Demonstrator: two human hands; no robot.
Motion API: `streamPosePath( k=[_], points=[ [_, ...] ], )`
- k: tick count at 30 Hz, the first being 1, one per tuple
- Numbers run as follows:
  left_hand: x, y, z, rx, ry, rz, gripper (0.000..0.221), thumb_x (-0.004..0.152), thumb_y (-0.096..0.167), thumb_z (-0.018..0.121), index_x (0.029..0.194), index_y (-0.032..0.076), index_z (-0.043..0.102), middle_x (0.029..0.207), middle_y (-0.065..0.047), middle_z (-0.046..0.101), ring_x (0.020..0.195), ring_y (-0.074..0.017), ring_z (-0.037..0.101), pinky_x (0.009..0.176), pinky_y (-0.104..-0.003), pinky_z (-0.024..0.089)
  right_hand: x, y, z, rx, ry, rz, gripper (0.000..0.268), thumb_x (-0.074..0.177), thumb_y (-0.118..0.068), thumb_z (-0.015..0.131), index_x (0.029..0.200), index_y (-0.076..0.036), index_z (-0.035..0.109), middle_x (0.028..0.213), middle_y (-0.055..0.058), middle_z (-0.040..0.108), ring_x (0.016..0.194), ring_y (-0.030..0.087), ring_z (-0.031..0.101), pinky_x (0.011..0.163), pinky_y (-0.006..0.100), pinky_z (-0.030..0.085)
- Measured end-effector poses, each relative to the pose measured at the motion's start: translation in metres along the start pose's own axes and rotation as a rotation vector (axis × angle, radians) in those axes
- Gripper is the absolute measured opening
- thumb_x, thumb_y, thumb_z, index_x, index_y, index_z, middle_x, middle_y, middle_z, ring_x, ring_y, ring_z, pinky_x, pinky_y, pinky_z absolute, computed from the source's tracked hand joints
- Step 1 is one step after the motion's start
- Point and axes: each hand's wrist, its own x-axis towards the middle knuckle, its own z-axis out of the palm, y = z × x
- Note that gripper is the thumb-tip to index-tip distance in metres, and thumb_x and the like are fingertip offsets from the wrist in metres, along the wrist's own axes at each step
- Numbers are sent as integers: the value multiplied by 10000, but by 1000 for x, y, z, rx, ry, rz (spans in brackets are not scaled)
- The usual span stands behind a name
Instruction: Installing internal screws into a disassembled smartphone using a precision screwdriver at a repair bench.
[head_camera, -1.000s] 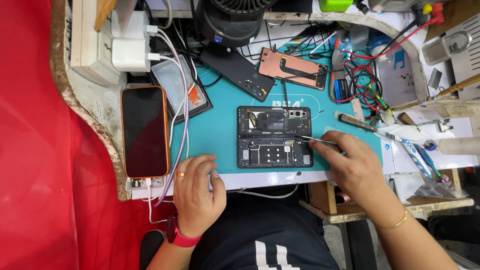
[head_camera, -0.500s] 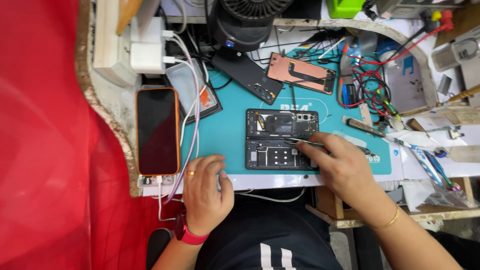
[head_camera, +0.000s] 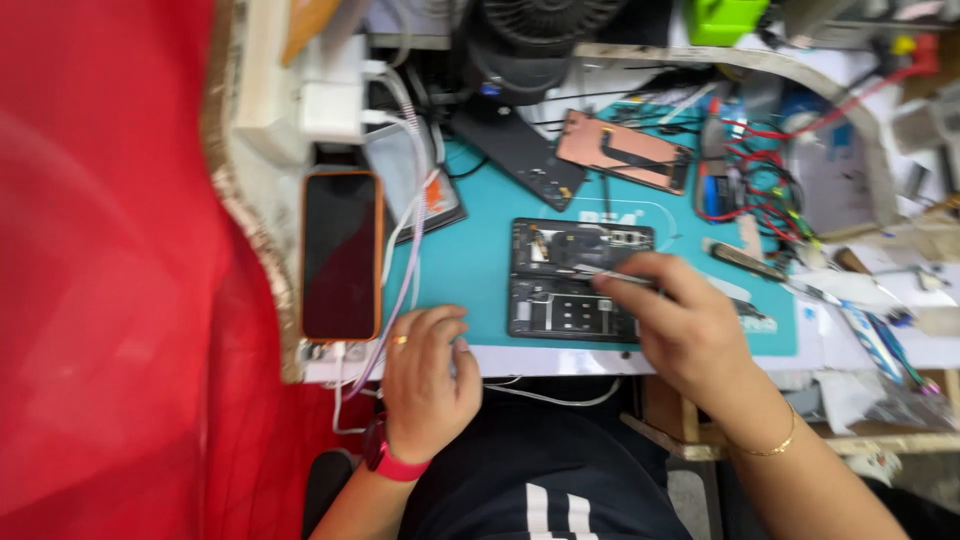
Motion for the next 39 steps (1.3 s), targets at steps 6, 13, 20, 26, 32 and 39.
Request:
streamPosePath(
  k=[6,13,20,26,32,39],
  points=[
    [-3,1,3,68,4,-13,90,906,-7,533,949,-3,612,1058,-143,712,953,-344,657,900,-452,500,-87,42,-43,-294,387,438,181,1080,45,539,1245,65,610,1156,204,670,1029,363,643,936,429,514],
    [-6,1,10,118,-12,12,74,924,3,536,949,0,605,1088,-127,717,968,-327,669,938,-461,485,-140,70,-49,-326,324,484,231,996,77,590,1179,-8,703,1134,167,707,1047,366,645,985,449,499],
    [-15,-2,13,181,-20,-91,76,890,-9,573,954,-3,613,1115,-113,728,1008,-337,637,933,-456,496,-174,77,-68,-609,336,664,159,1016,-46,688,1157,-16,754,1124,151,722,1022,354,652,899,447,540],
    [-15,-2,14,190,-16,-91,98,884,-20,575,977,-10,605,1118,-122,725,1021,-345,636,957,-465,493,-185,84,-65,-647,230,785,263,1019,-109,658,1264,-37,723,1176,141,689,1047,368,629,873,466,545],
    [-8,2,11,128,7,-26,106,906,-43,539,999,-25,588,1060,-161,705,971,-349,660,941,-473,478,-183,77,-81,-639,318,679,302,1034,59,562,1303,52,698,1175,209,634,997,397,635,798,475,550],
    [-11,-1,7,58,-8,-60,80,934,2,521,999,-9,566,1055,-156,692,981,-331,659,940,-474,478,-192,86,-97,-620,257,652,200,1137,-74,648,1307,18,697,1159,135,695,1046,343,643,831,455,511]
  ],
)
